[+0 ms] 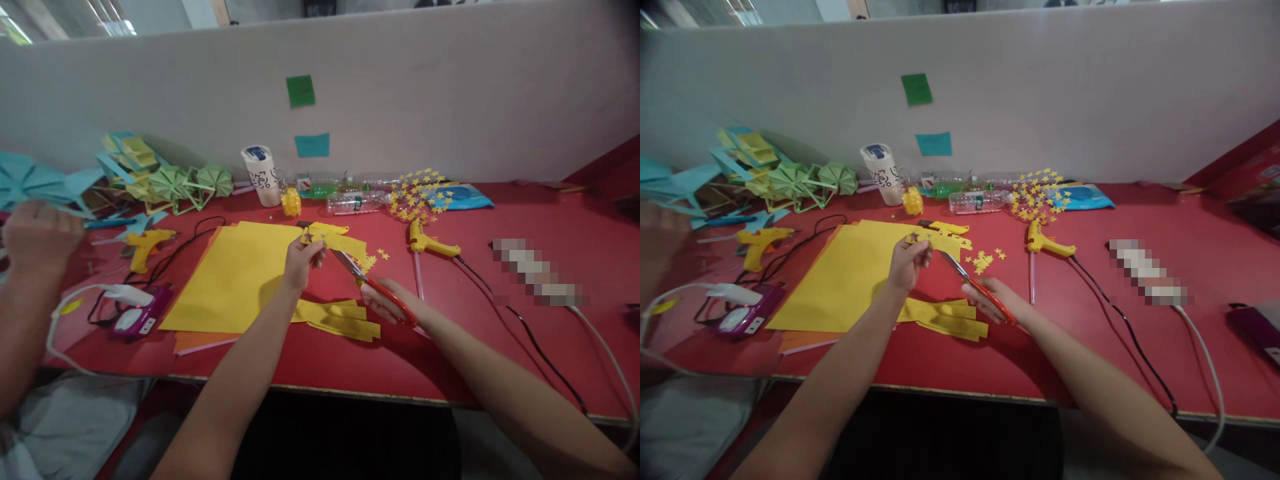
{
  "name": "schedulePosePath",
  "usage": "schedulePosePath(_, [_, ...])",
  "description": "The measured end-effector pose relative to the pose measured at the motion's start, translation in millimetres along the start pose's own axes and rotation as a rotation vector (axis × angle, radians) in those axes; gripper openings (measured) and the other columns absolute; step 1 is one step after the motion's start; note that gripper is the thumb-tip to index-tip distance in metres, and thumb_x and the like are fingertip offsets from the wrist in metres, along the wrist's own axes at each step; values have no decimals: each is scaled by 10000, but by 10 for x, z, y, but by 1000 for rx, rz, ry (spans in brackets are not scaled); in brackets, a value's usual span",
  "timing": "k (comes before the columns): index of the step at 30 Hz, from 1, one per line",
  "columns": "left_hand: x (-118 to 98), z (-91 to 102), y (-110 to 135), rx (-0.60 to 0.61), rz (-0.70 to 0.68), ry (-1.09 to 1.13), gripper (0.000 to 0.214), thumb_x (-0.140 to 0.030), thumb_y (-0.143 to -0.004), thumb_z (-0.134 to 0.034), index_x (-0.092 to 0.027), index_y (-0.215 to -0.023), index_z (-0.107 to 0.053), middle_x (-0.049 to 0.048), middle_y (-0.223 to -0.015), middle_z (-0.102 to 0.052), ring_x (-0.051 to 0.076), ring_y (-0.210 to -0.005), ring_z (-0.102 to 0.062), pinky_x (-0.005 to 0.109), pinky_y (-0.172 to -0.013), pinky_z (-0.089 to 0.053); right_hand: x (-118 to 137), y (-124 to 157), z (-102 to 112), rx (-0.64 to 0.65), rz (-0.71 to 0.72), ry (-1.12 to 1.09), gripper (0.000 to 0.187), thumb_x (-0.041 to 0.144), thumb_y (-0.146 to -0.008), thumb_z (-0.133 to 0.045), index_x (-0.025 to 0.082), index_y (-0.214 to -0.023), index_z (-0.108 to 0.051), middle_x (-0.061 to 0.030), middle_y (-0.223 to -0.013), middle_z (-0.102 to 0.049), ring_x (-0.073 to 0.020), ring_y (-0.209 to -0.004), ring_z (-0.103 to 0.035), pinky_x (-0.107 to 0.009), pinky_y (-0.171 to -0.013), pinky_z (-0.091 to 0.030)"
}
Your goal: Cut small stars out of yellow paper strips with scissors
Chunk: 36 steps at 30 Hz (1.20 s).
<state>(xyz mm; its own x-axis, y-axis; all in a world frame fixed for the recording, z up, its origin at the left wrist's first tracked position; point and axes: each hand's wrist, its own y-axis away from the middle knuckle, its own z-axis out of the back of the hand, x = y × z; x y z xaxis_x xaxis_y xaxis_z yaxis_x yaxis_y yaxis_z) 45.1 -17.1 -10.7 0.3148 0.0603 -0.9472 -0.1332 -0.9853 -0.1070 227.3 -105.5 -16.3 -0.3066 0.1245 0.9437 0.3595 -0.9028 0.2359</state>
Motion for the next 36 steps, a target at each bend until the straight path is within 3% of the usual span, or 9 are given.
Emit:
schedulePosePath(29, [106, 11, -11, 46, -9, -51, 225, -308, -655, -645, -158, -580, -496, -43, -448, -518, 41, -355, -404, 178, -358, -287, -6, -6, -110, -25, -60, -119, 397, 550, -839, -466, 200, -658, -419, 104, -343, -329, -37, -249, -275, -170, -276, -221])
schedulePosePath(36, [97, 9, -4, 44, -10, -43, 249, -324, -647, -663, -161, -582, -486, -43, -449, -514, 43, -356, -404, 182, -360, -290, 34, 11, -116, -39, -67, -120, 447, 614, -780, -500, 197, -641, -414, 110, -326, -325, -35, -248, -273, -165, -272, -201])
